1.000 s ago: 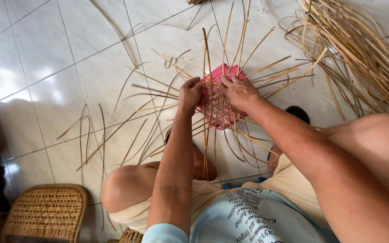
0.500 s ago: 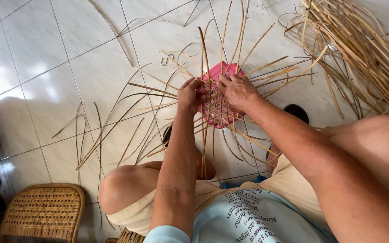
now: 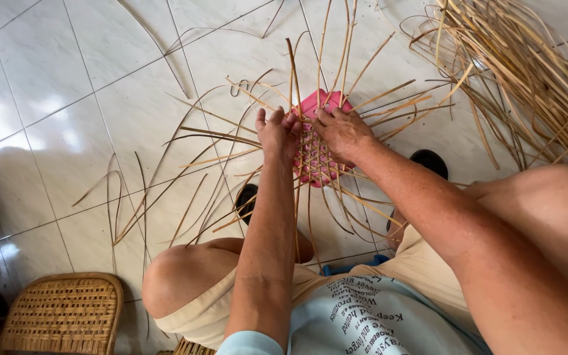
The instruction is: Weaving thin strips of dried plant material into a pink base to create a basket.
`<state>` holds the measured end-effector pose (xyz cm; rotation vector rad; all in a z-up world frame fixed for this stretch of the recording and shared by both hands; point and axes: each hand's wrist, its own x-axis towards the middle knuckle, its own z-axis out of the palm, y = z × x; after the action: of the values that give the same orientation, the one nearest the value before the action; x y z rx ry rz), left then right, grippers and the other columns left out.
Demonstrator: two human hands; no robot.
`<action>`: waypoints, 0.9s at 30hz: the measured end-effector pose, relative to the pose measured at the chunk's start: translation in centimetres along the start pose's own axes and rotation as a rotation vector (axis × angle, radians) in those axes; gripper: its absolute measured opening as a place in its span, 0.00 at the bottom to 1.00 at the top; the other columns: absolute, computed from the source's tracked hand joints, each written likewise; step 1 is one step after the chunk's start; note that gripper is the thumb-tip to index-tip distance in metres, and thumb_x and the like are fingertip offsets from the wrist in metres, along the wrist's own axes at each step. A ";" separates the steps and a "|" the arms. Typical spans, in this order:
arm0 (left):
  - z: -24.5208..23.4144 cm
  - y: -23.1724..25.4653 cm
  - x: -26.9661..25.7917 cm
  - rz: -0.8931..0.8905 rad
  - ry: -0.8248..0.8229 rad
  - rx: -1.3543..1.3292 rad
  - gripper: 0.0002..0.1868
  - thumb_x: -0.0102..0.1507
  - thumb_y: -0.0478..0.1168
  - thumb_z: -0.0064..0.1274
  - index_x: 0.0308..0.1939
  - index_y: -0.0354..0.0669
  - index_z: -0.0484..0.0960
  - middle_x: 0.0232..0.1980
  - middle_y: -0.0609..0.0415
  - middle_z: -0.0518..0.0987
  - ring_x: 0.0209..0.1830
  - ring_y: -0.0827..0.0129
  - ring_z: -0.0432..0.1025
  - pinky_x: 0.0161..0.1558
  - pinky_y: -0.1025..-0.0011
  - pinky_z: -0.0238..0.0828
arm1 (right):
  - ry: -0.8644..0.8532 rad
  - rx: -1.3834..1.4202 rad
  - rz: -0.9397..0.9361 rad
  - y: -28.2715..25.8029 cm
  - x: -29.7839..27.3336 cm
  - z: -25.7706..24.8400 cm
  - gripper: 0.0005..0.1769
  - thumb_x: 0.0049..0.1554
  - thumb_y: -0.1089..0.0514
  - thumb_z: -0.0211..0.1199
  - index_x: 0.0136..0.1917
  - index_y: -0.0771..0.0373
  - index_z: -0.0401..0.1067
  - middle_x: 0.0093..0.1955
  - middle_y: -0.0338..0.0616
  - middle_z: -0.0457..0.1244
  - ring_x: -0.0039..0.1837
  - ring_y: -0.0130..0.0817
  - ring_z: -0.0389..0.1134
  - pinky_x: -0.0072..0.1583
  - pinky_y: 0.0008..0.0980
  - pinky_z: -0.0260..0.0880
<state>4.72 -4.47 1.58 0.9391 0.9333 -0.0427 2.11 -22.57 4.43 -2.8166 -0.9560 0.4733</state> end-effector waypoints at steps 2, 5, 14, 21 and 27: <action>0.1 0.1 0.2 -0.020 0.007 -0.017 0.42 0.68 0.38 0.53 0.81 0.58 0.47 0.64 0.51 0.69 0.40 0.61 0.81 0.41 0.58 0.86 | 0.017 -0.011 -0.004 0.3 0.4 1.0 0.46 0.45 0.55 0.62 0.78 0.55 0.62 0.80 0.45 0.56 0.65 0.51 0.65 0.57 0.52 0.70; -0.3 0.5 1.1 -0.062 0.003 -0.050 0.43 0.69 0.38 0.53 0.81 0.60 0.45 0.69 0.48 0.65 0.44 0.56 0.81 0.43 0.54 0.84 | 0.037 -0.015 -0.003 0.6 0.7 2.1 0.46 0.44 0.55 0.62 0.78 0.55 0.63 0.79 0.45 0.57 0.64 0.51 0.65 0.56 0.51 0.70; -2.6 -0.8 5.4 -0.157 -0.104 0.056 0.36 0.69 0.41 0.53 0.79 0.52 0.55 0.59 0.51 0.71 0.39 0.58 0.82 0.36 0.57 0.85 | 0.034 -0.012 0.011 1.0 1.1 3.1 0.45 0.45 0.55 0.62 0.77 0.54 0.64 0.78 0.42 0.56 0.62 0.48 0.65 0.54 0.49 0.71; -2.0 1.6 2.2 0.024 -0.144 0.312 0.28 0.64 0.27 0.48 0.68 0.50 0.67 0.49 0.58 0.79 0.26 0.69 0.78 0.22 0.72 0.81 | 0.001 -0.003 0.022 1.0 1.1 3.4 0.46 0.44 0.56 0.62 0.77 0.54 0.62 0.80 0.43 0.53 0.63 0.49 0.64 0.55 0.49 0.71; -1.3 1.8 -0.6 0.176 -0.159 0.372 0.30 0.59 0.23 0.51 0.65 0.40 0.68 0.41 0.53 0.79 0.21 0.69 0.75 0.15 0.74 0.77 | -0.054 0.009 0.034 0.9 1.3 2.5 0.46 0.45 0.57 0.60 0.78 0.55 0.61 0.82 0.43 0.52 0.64 0.49 0.63 0.55 0.49 0.71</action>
<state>4.23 -2.62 2.90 1.3392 0.7035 -0.1427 2.77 -22.40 1.58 -2.8294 -0.9143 0.5589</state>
